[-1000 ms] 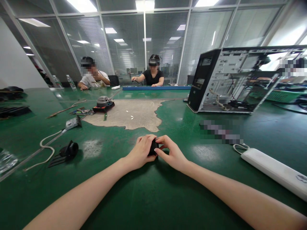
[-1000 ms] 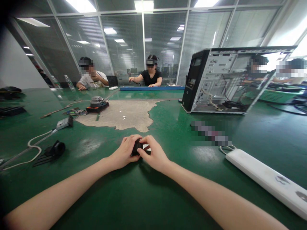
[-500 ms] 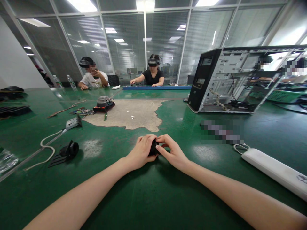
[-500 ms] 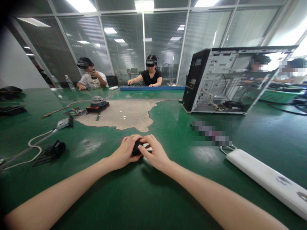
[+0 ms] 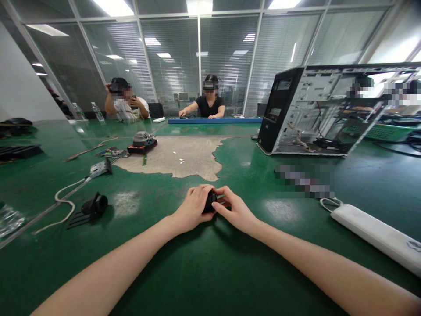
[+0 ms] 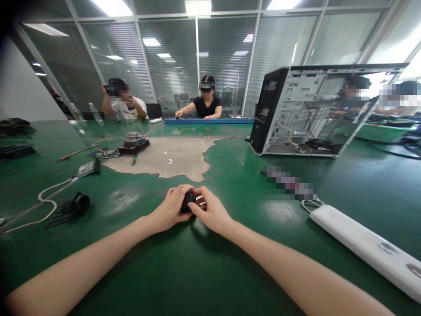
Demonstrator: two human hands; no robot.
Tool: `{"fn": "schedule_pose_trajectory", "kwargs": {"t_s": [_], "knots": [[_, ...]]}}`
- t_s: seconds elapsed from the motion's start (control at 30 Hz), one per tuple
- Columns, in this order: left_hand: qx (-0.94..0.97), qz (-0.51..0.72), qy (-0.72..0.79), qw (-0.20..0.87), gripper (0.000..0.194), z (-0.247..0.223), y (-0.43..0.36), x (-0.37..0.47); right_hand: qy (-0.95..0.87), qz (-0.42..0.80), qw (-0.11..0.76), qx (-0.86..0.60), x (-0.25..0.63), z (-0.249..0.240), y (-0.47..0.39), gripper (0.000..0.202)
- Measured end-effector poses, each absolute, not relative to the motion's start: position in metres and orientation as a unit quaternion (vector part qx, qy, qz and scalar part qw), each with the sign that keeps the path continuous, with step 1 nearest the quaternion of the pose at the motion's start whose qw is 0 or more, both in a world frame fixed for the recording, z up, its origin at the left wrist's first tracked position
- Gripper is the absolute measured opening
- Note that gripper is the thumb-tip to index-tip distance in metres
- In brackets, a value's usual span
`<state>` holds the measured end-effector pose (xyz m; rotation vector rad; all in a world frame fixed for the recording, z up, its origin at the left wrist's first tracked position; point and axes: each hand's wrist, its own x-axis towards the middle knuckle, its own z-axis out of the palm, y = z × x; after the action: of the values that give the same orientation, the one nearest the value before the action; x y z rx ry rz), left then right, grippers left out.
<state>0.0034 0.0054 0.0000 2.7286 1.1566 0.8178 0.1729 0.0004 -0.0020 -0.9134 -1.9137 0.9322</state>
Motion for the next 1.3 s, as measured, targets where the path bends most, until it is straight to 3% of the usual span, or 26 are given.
{"fn": "schedule_pose_trajectory", "kwargs": {"t_s": [0.2,0.5,0.83,1.1,1.3], "knots": [[0.891,0.265,0.369,0.024,0.056,0.0008,0.0044,0.0034,-0.766,0.303,0.452,-0.342,0.1729,-0.0021,0.0008,0.013],[0.89,0.271,0.366,0.026,0.057,0.0,0.0038,0.0031,-0.727,0.41,0.397,-0.382,0.171,0.0007,0.0013,0.022],[0.893,0.266,0.364,0.015,0.056,0.0003,0.0032,0.0037,-0.756,0.322,0.44,-0.362,0.172,-0.0005,0.0013,0.014],[0.892,0.263,0.366,0.028,0.057,0.0018,0.0036,0.0033,-0.754,0.352,0.414,-0.37,0.1717,-0.003,0.0017,0.025],[0.893,0.266,0.362,0.028,0.061,0.0007,0.0041,0.0023,-0.788,0.278,0.42,-0.355,0.1728,-0.0003,-0.0018,0.025]]}}
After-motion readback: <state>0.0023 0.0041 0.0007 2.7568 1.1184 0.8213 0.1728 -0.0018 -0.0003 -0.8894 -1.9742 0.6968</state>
